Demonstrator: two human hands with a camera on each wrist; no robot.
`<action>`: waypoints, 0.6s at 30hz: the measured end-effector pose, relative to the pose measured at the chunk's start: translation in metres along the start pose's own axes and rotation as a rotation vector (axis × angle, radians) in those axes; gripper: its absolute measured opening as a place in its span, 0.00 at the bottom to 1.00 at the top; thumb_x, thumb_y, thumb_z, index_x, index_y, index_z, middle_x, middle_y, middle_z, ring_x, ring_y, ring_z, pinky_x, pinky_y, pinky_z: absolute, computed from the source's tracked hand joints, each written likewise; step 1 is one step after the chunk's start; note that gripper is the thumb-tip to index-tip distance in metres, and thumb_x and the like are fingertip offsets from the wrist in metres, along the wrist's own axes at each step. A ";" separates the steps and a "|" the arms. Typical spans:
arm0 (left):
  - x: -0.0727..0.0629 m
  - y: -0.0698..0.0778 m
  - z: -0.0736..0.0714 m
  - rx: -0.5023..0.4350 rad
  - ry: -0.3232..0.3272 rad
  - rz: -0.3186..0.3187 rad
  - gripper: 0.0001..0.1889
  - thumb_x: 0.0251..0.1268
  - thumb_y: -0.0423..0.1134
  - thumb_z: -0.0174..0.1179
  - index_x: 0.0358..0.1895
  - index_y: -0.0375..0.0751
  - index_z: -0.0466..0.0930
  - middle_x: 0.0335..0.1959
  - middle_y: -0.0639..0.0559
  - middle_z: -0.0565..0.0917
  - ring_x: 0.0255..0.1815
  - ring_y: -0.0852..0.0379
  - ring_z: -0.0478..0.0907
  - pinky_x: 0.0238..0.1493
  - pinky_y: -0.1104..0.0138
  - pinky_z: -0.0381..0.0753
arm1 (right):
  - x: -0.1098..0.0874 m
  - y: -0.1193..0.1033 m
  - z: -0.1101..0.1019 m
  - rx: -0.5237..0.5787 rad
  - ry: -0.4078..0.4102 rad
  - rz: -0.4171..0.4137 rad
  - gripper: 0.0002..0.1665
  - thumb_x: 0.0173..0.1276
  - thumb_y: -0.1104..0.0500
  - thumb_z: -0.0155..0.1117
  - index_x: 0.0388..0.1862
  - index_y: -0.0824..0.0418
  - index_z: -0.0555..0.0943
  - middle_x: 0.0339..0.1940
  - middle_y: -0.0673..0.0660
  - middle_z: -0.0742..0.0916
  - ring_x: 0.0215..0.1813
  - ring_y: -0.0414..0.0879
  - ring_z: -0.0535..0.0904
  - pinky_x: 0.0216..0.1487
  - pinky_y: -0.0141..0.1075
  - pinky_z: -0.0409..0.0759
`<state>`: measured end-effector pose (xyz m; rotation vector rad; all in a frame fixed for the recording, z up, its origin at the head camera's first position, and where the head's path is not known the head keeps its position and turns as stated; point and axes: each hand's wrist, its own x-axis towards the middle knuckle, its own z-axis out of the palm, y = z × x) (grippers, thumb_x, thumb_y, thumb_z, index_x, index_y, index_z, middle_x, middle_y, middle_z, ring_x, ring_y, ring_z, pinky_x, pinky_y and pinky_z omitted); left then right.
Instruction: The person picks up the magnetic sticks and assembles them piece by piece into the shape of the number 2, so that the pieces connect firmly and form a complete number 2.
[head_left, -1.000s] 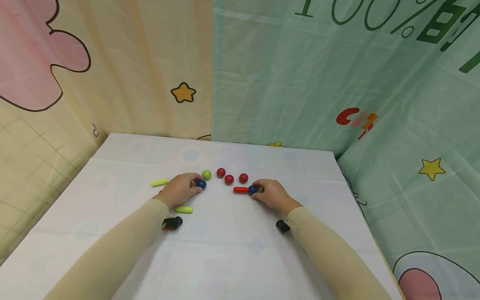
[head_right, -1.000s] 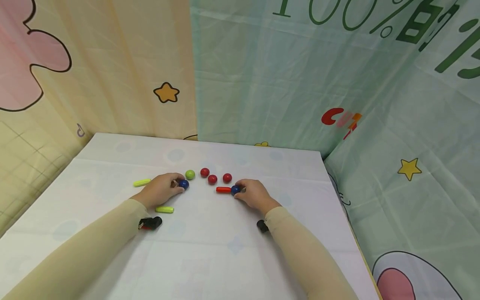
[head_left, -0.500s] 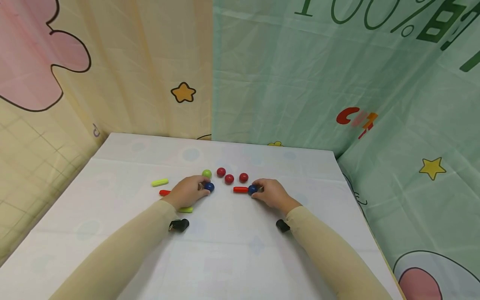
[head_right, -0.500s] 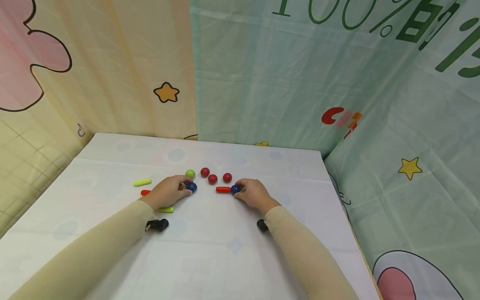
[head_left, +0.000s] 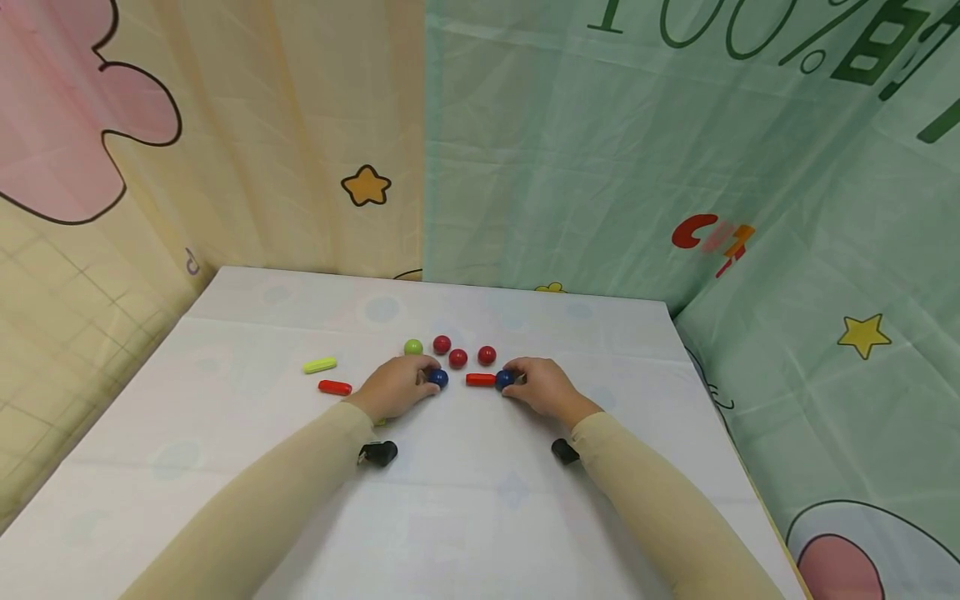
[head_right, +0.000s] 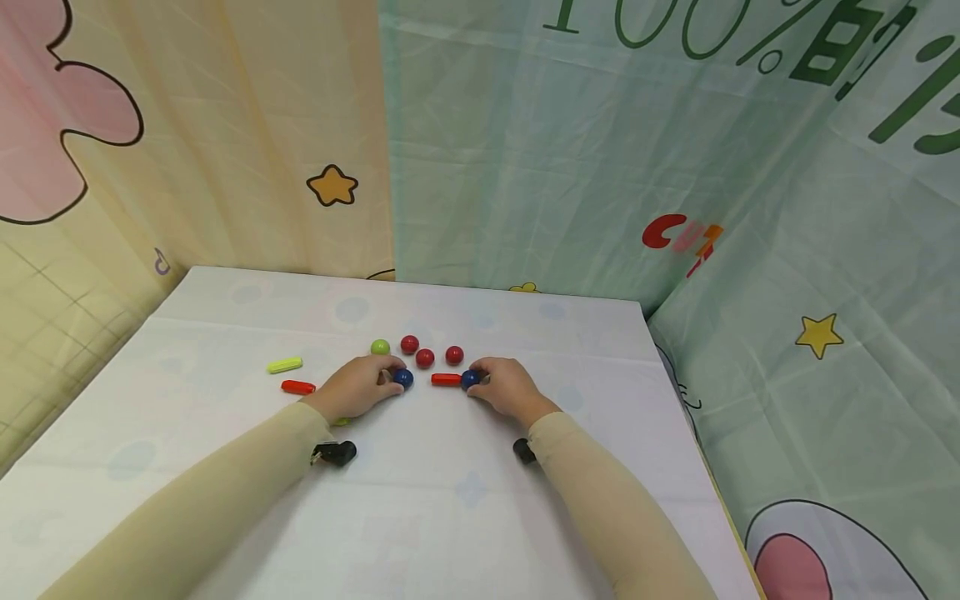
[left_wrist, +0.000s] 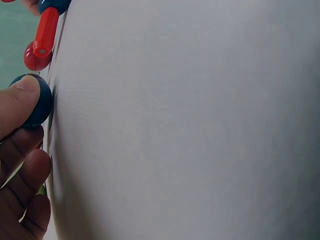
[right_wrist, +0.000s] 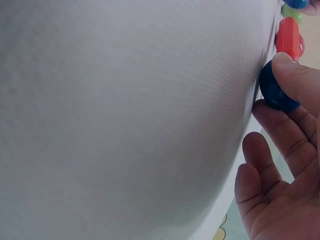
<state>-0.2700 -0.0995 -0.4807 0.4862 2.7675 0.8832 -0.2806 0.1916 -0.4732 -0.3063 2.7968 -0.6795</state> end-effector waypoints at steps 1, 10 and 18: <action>0.001 0.002 0.001 -0.001 0.002 0.001 0.23 0.72 0.46 0.70 0.67 0.47 0.81 0.44 0.54 0.87 0.43 0.55 0.80 0.54 0.58 0.84 | 0.000 0.000 0.000 0.000 -0.001 -0.001 0.26 0.70 0.52 0.76 0.65 0.55 0.84 0.54 0.53 0.89 0.49 0.46 0.81 0.61 0.44 0.82; 0.010 0.014 0.009 0.010 0.006 -0.006 0.23 0.72 0.46 0.70 0.67 0.48 0.81 0.47 0.53 0.86 0.44 0.55 0.79 0.54 0.59 0.84 | 0.001 0.000 0.001 -0.002 0.005 0.007 0.26 0.70 0.51 0.76 0.65 0.54 0.84 0.53 0.52 0.90 0.49 0.46 0.80 0.61 0.44 0.82; 0.018 0.020 0.016 0.020 0.017 -0.021 0.23 0.71 0.46 0.71 0.66 0.49 0.81 0.44 0.54 0.85 0.42 0.55 0.79 0.50 0.61 0.83 | 0.002 -0.001 0.000 -0.010 0.002 0.011 0.26 0.70 0.51 0.76 0.65 0.54 0.84 0.55 0.52 0.89 0.51 0.46 0.81 0.64 0.45 0.82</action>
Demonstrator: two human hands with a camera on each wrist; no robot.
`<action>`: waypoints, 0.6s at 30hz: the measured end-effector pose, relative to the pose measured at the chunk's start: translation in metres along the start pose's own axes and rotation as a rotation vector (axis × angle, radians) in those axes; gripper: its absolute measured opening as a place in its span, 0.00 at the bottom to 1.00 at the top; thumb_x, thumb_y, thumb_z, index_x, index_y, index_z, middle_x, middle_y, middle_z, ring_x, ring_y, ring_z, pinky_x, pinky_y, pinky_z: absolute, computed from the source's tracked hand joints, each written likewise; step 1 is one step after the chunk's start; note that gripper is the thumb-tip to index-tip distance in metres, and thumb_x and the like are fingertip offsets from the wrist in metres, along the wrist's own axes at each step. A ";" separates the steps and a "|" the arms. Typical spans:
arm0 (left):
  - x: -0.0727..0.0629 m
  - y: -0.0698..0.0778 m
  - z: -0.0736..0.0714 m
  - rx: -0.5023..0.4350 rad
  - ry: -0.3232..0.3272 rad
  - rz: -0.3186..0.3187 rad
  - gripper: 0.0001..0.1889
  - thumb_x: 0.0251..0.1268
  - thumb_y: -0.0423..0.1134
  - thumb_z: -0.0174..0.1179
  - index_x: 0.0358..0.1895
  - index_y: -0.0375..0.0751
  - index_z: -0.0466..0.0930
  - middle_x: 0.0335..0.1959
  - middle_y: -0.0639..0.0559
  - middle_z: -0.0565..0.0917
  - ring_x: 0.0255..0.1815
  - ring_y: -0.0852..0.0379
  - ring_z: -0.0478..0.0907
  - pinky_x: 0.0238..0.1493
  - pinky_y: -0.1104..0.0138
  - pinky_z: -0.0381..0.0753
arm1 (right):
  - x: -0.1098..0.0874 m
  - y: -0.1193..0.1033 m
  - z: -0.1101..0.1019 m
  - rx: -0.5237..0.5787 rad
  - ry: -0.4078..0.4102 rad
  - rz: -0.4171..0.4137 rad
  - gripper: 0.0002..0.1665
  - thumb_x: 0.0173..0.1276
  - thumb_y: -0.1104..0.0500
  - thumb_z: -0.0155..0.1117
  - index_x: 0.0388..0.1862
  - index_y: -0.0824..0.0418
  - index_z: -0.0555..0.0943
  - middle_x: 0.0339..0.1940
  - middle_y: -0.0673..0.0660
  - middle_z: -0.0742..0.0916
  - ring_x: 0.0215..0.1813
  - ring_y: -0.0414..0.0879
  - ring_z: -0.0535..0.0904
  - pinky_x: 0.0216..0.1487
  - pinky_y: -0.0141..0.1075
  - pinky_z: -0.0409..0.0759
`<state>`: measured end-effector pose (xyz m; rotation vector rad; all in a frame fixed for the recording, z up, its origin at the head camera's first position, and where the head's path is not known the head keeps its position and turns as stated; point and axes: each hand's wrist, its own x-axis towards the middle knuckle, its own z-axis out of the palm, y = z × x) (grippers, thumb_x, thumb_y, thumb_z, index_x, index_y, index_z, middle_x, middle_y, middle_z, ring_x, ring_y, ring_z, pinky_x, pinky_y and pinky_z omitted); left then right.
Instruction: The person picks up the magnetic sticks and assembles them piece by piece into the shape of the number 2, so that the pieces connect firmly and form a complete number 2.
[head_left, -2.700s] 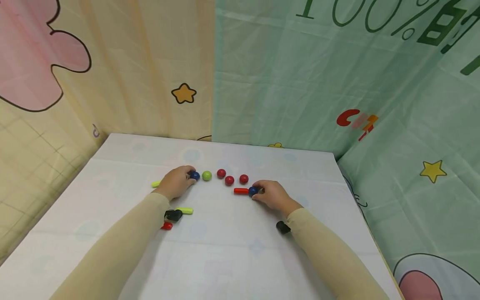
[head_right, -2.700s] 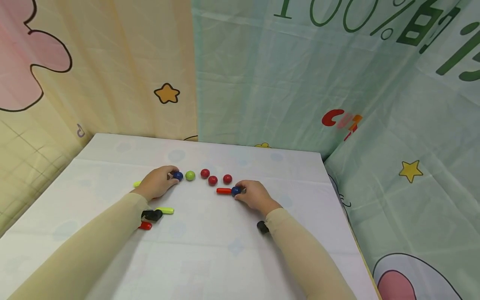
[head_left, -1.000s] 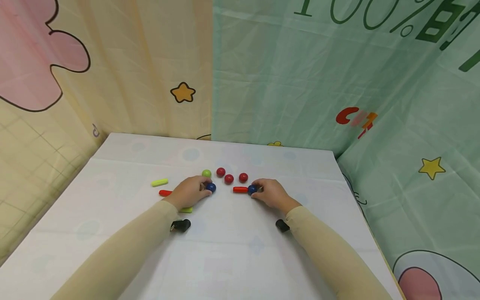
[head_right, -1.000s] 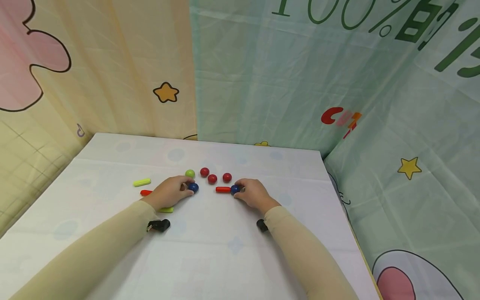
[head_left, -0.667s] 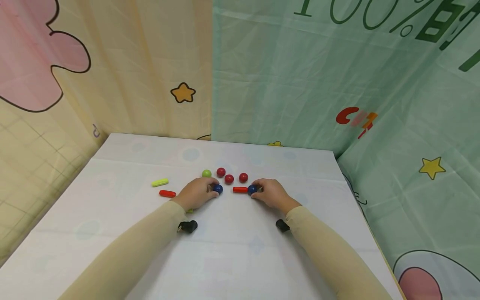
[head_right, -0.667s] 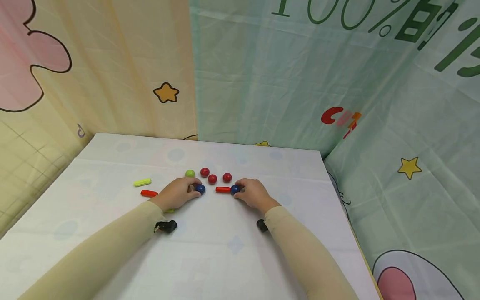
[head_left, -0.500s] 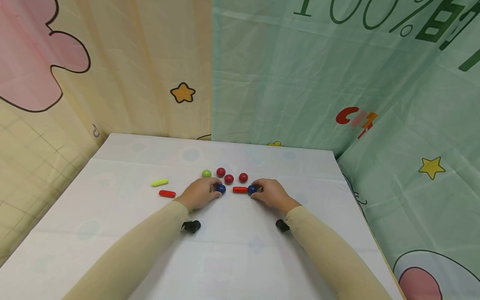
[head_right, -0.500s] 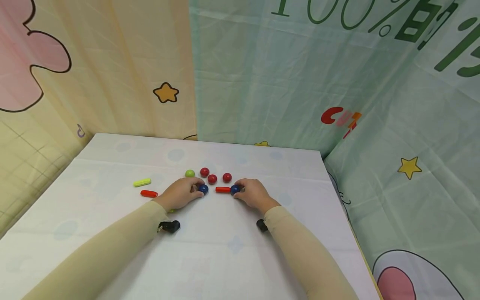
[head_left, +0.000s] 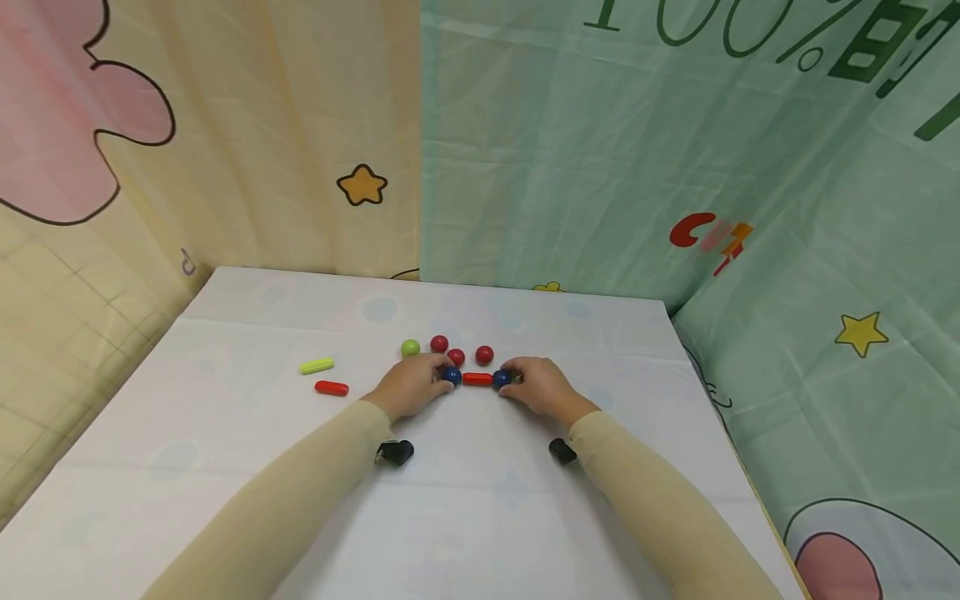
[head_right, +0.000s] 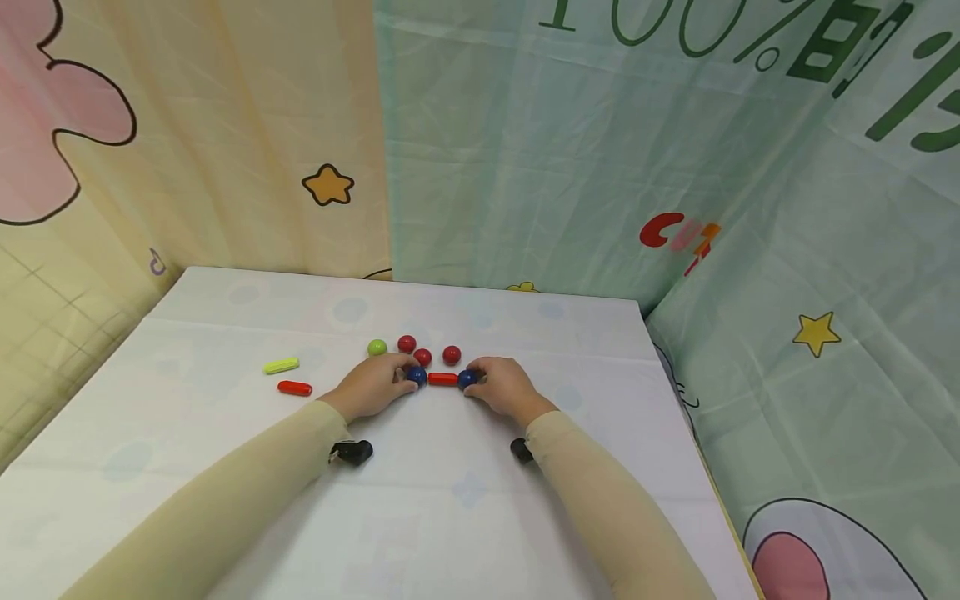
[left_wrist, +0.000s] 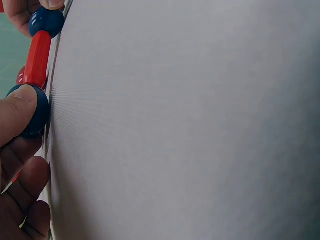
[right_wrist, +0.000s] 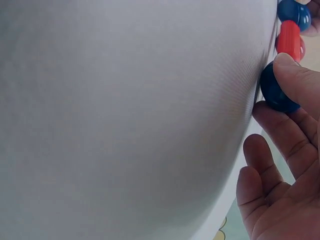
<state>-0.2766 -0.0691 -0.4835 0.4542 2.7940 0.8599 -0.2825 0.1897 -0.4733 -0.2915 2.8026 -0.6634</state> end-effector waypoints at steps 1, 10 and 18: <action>0.001 0.000 0.001 -0.001 0.001 -0.002 0.23 0.71 0.46 0.71 0.66 0.48 0.81 0.44 0.54 0.85 0.42 0.55 0.79 0.49 0.61 0.83 | 0.000 0.000 0.000 -0.002 -0.002 0.000 0.26 0.70 0.50 0.76 0.65 0.54 0.84 0.55 0.52 0.89 0.51 0.46 0.81 0.64 0.45 0.82; 0.003 0.001 0.001 0.001 0.003 -0.004 0.23 0.71 0.46 0.71 0.66 0.48 0.81 0.44 0.54 0.85 0.42 0.55 0.79 0.49 0.61 0.83 | 0.000 -0.001 -0.001 -0.014 -0.003 0.004 0.26 0.69 0.50 0.76 0.64 0.54 0.84 0.53 0.52 0.90 0.51 0.46 0.81 0.64 0.45 0.82; 0.002 0.000 0.000 0.020 0.005 -0.007 0.24 0.71 0.47 0.70 0.67 0.48 0.81 0.45 0.53 0.86 0.42 0.56 0.80 0.50 0.60 0.83 | 0.000 -0.002 -0.002 -0.012 0.001 -0.011 0.26 0.70 0.50 0.76 0.64 0.54 0.85 0.53 0.52 0.90 0.55 0.47 0.82 0.67 0.46 0.81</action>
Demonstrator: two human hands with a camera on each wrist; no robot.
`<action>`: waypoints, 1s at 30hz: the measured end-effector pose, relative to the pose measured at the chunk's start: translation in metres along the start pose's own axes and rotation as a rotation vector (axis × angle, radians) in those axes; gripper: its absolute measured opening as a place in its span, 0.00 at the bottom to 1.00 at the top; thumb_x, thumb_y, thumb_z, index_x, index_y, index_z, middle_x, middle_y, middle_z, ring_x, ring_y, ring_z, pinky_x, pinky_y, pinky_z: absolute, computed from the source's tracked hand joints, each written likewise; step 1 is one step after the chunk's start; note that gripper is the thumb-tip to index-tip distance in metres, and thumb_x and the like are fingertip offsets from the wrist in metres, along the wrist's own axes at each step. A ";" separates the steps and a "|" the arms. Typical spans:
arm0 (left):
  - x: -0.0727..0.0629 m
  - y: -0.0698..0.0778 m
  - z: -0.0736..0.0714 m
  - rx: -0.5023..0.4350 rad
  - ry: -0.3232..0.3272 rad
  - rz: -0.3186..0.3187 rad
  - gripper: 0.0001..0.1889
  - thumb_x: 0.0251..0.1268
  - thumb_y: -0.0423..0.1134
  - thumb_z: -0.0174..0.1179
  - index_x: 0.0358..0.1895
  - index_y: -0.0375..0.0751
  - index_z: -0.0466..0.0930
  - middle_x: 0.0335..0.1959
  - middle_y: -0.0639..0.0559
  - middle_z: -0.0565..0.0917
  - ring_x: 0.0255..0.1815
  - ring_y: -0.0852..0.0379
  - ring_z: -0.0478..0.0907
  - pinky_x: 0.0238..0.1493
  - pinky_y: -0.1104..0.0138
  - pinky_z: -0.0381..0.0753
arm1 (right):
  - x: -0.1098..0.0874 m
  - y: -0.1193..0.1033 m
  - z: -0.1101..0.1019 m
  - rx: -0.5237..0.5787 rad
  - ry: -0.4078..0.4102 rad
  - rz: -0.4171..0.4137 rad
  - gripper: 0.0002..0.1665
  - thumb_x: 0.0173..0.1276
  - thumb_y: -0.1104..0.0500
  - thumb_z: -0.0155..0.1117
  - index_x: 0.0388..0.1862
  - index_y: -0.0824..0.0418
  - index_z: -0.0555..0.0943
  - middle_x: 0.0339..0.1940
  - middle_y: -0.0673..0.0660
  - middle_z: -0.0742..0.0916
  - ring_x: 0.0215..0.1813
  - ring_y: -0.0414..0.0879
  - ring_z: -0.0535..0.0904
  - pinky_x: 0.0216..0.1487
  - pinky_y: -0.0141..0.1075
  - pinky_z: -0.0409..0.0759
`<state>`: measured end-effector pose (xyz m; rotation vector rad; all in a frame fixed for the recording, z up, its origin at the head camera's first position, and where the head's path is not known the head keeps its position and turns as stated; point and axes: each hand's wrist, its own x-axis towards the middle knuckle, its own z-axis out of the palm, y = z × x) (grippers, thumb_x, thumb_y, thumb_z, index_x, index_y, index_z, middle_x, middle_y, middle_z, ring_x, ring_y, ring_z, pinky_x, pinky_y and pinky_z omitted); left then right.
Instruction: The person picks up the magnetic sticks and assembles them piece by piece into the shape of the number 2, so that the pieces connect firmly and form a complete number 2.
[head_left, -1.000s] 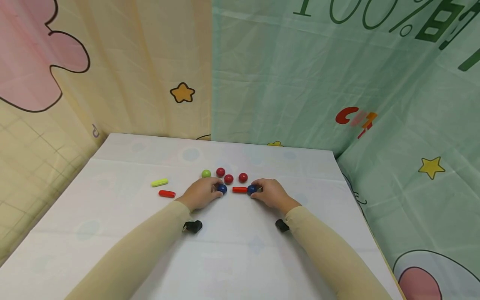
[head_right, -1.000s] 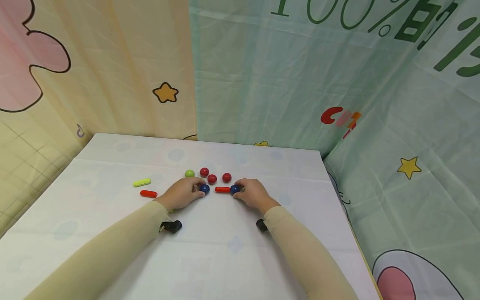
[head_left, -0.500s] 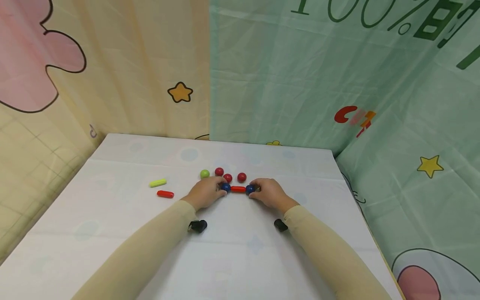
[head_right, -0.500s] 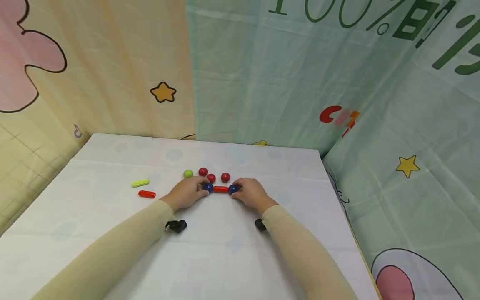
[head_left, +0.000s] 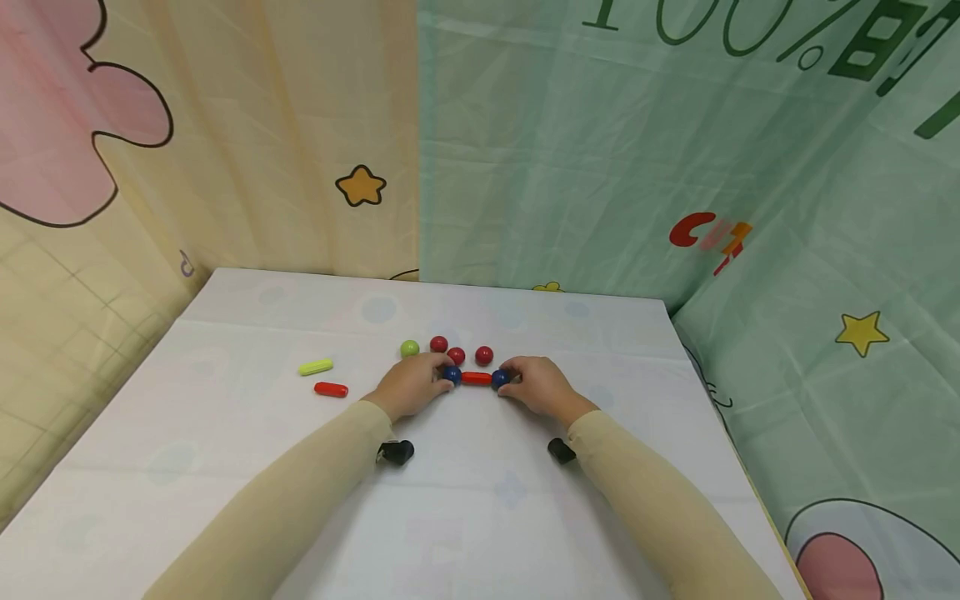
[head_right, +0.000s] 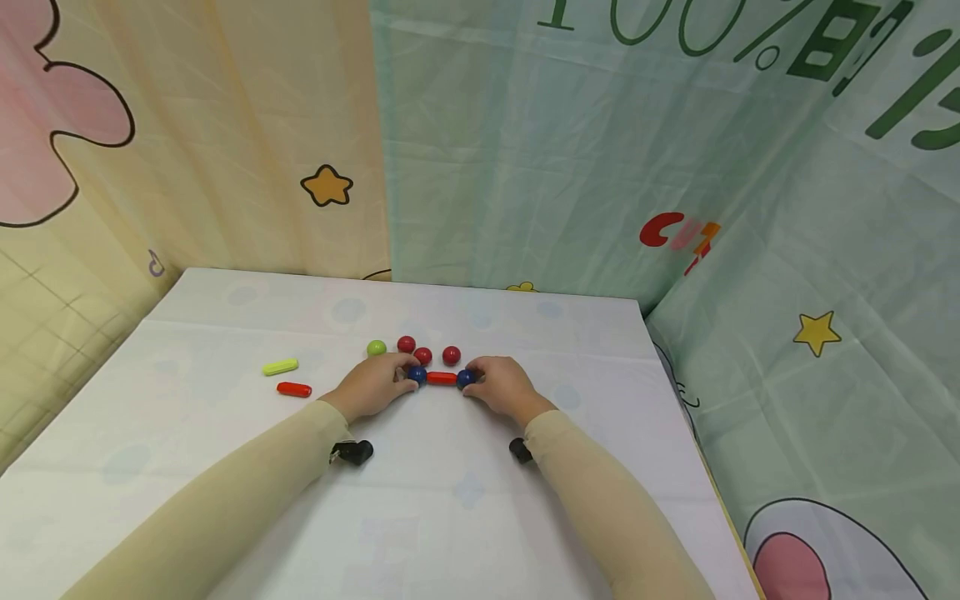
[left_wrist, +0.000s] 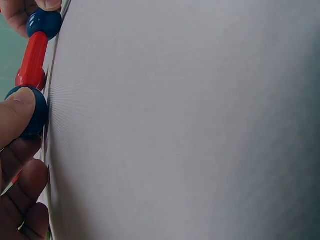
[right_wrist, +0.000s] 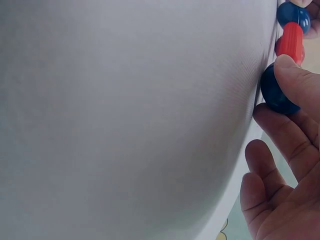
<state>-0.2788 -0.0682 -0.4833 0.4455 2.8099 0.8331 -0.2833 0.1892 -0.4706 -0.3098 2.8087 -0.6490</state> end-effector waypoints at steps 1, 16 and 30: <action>0.000 0.000 0.000 0.003 0.002 0.002 0.24 0.71 0.47 0.70 0.68 0.48 0.80 0.46 0.53 0.86 0.42 0.55 0.80 0.51 0.59 0.84 | 0.000 0.000 0.000 0.004 0.000 -0.001 0.26 0.70 0.50 0.76 0.64 0.55 0.85 0.53 0.52 0.90 0.55 0.48 0.82 0.67 0.46 0.81; -0.022 -0.034 -0.048 0.013 0.037 0.063 0.23 0.75 0.46 0.66 0.69 0.45 0.80 0.64 0.50 0.85 0.67 0.45 0.80 0.72 0.47 0.76 | 0.005 0.001 -0.002 0.015 -0.004 0.002 0.25 0.70 0.50 0.76 0.64 0.55 0.85 0.54 0.52 0.90 0.57 0.49 0.83 0.68 0.47 0.80; -0.050 -0.103 -0.095 0.138 0.070 -0.069 0.25 0.73 0.43 0.66 0.70 0.40 0.78 0.69 0.40 0.81 0.74 0.34 0.71 0.76 0.38 0.67 | 0.008 0.003 -0.002 0.016 0.002 -0.016 0.25 0.70 0.50 0.76 0.63 0.55 0.85 0.54 0.53 0.91 0.60 0.50 0.83 0.69 0.47 0.79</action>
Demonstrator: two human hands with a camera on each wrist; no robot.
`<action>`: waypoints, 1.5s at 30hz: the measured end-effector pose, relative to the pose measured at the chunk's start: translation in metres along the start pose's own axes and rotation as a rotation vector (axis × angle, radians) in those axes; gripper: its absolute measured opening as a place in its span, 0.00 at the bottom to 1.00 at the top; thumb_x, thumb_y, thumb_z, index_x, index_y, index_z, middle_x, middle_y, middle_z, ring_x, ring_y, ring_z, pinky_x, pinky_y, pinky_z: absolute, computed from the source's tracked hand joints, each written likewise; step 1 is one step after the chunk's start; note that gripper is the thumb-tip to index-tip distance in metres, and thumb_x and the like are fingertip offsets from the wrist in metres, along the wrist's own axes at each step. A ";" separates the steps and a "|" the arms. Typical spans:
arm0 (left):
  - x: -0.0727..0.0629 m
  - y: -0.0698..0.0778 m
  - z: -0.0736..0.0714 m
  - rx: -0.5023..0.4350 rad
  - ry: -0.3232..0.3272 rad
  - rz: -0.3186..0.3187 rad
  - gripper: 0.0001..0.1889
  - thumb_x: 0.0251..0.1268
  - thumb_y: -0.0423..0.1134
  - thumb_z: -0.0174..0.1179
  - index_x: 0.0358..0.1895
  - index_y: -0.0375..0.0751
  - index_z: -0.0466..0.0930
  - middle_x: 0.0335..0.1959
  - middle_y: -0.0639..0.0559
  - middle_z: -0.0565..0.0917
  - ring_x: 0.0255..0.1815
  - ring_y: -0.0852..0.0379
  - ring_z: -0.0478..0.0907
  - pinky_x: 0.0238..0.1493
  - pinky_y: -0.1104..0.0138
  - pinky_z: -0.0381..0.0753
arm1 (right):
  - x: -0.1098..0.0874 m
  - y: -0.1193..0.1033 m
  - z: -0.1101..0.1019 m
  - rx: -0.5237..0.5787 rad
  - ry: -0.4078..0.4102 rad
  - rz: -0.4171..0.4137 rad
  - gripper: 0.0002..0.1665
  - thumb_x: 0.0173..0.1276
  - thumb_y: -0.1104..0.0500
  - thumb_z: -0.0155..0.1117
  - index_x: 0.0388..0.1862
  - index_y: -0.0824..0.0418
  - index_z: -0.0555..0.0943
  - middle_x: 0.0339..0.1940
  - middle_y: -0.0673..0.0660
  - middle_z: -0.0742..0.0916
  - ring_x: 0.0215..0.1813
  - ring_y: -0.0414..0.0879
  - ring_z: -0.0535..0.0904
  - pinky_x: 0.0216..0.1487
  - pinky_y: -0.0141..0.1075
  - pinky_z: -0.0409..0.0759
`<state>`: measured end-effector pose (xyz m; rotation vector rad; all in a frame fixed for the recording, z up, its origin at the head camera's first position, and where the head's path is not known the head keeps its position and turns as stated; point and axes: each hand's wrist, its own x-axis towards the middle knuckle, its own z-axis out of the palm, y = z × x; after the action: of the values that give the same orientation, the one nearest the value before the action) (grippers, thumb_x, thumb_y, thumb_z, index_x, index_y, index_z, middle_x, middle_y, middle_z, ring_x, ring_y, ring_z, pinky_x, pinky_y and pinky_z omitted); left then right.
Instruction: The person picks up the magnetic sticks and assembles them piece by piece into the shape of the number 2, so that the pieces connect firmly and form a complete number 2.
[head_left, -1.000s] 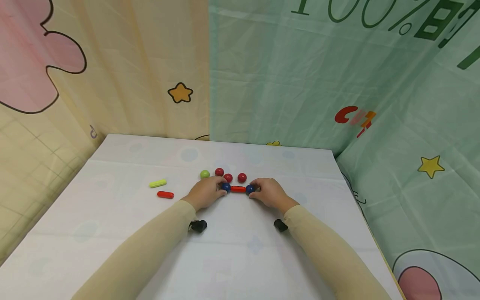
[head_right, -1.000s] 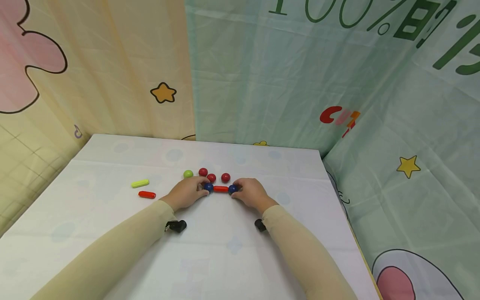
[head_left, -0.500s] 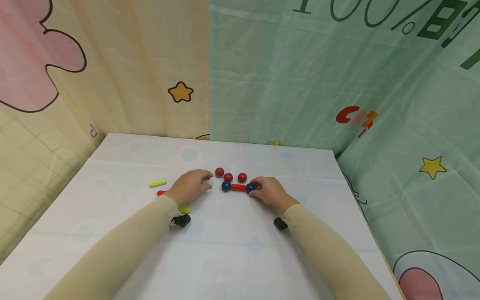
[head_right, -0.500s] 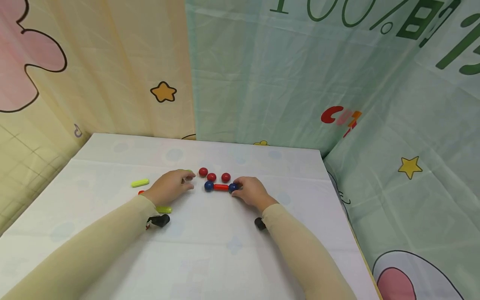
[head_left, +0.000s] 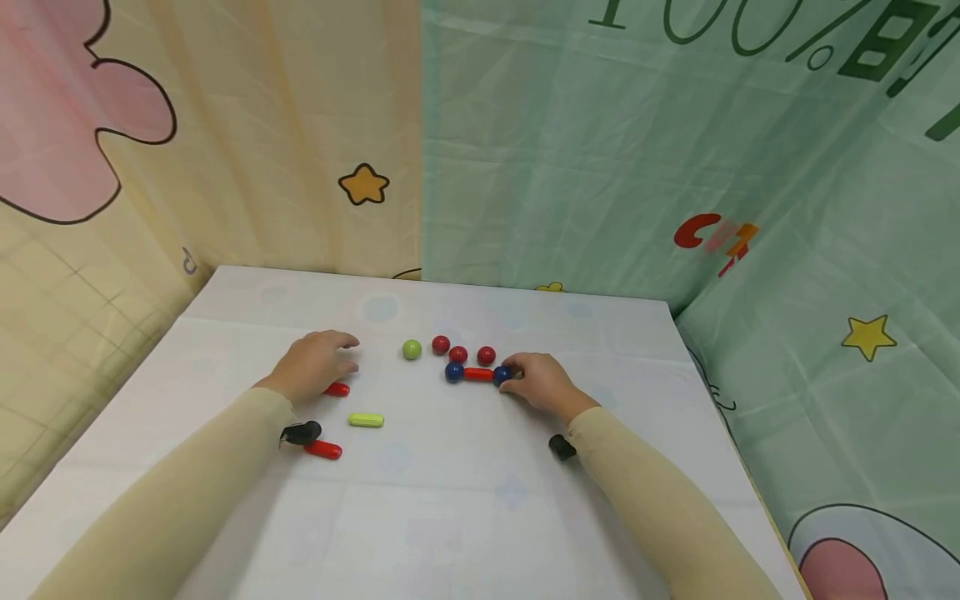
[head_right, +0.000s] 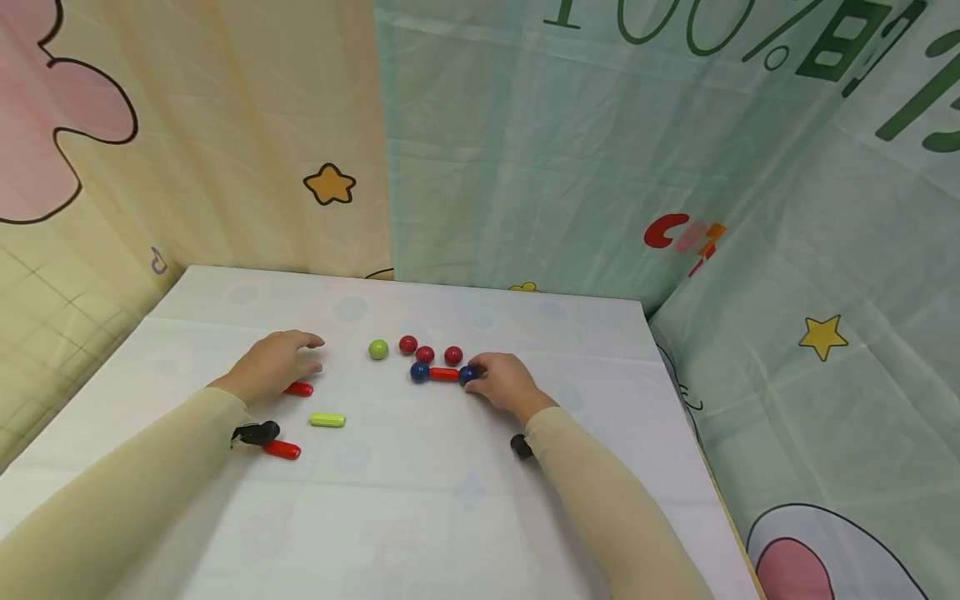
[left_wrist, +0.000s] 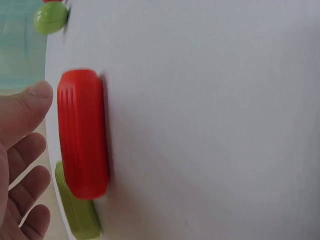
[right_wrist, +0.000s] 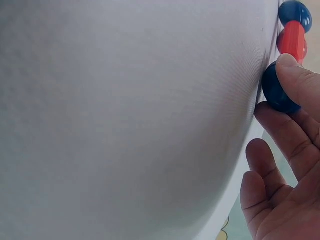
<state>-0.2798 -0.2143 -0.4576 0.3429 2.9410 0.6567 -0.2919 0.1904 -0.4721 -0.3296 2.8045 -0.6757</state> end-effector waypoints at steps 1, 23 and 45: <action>-0.002 -0.005 -0.002 0.011 0.000 -0.003 0.25 0.73 0.43 0.66 0.70 0.39 0.78 0.68 0.39 0.81 0.73 0.34 0.72 0.76 0.38 0.67 | 0.000 0.000 0.000 0.000 -0.001 0.000 0.25 0.70 0.50 0.76 0.64 0.55 0.85 0.54 0.53 0.90 0.59 0.50 0.83 0.69 0.47 0.79; -0.022 -0.046 -0.007 0.142 0.040 -0.019 0.17 0.73 0.37 0.66 0.60 0.34 0.86 0.57 0.34 0.87 0.63 0.30 0.80 0.67 0.36 0.75 | 0.000 -0.001 0.001 -0.008 0.007 0.010 0.26 0.70 0.50 0.75 0.65 0.55 0.84 0.56 0.53 0.90 0.59 0.50 0.83 0.68 0.47 0.80; -0.025 -0.038 -0.010 0.116 0.032 -0.063 0.17 0.73 0.37 0.66 0.59 0.32 0.86 0.57 0.32 0.87 0.63 0.29 0.79 0.66 0.35 0.75 | 0.001 0.001 0.003 -0.011 0.009 0.007 0.26 0.70 0.50 0.75 0.65 0.55 0.84 0.55 0.53 0.90 0.53 0.48 0.82 0.65 0.46 0.82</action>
<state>-0.2650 -0.2578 -0.4634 0.2509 3.0138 0.4903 -0.2917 0.1897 -0.4756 -0.3194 2.8178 -0.6621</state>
